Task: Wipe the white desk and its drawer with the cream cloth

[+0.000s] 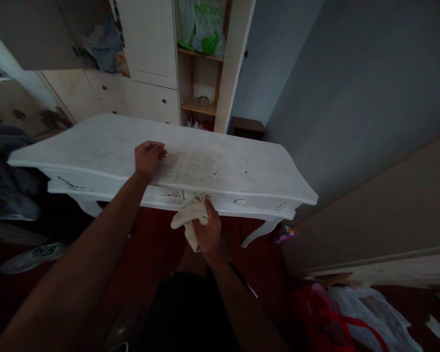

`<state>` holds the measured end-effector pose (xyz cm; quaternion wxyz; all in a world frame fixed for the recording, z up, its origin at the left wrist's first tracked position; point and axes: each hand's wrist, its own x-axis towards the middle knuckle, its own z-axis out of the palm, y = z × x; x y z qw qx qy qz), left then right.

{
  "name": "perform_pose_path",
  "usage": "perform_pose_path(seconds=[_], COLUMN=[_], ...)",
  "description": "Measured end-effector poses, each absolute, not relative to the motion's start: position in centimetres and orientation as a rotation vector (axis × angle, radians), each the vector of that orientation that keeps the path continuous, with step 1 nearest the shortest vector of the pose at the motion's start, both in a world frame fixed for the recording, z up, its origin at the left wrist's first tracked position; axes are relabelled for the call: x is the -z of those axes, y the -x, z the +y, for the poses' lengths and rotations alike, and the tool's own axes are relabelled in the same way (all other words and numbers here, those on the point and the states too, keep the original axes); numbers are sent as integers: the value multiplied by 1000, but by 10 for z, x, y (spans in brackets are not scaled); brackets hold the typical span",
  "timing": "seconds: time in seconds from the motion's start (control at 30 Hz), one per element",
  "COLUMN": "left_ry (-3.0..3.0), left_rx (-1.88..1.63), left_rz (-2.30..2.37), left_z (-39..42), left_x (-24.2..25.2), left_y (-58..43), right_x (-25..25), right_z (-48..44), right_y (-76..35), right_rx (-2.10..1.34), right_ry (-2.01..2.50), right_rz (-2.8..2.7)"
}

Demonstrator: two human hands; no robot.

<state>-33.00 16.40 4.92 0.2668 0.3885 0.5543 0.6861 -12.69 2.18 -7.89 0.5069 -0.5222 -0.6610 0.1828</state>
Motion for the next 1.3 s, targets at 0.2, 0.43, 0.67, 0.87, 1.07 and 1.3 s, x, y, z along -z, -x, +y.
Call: perform_pose_path(seconds=[0.2, 0.43, 0.67, 0.87, 1.07, 1.3], left_ry=[-1048, -1068, -1101, -1096, -1114, -1089], left_rx=[-1844, -1848, -1876, -1866, -1875, -1839], left_rz=[1497, 1481, 1427, 1429, 1429, 1466], left_z=[161, 161, 164, 162, 166, 164], left_x=[-52, -51, -47, -48, -45, -49], left_y=[329, 329, 332, 332, 333, 331], right_x=[66, 58, 62, 61, 67, 84], right_z=[31, 42, 43, 40, 33, 32], right_y=[147, 142, 122, 88, 25, -74], right_rx=[-338, -412, -578, -478, -205, 57], right_ry=[1153, 1084, 1221, 1292, 1424, 1559], right_rz=[-1836, -2120, -2184, -2293, -2348, -2313])
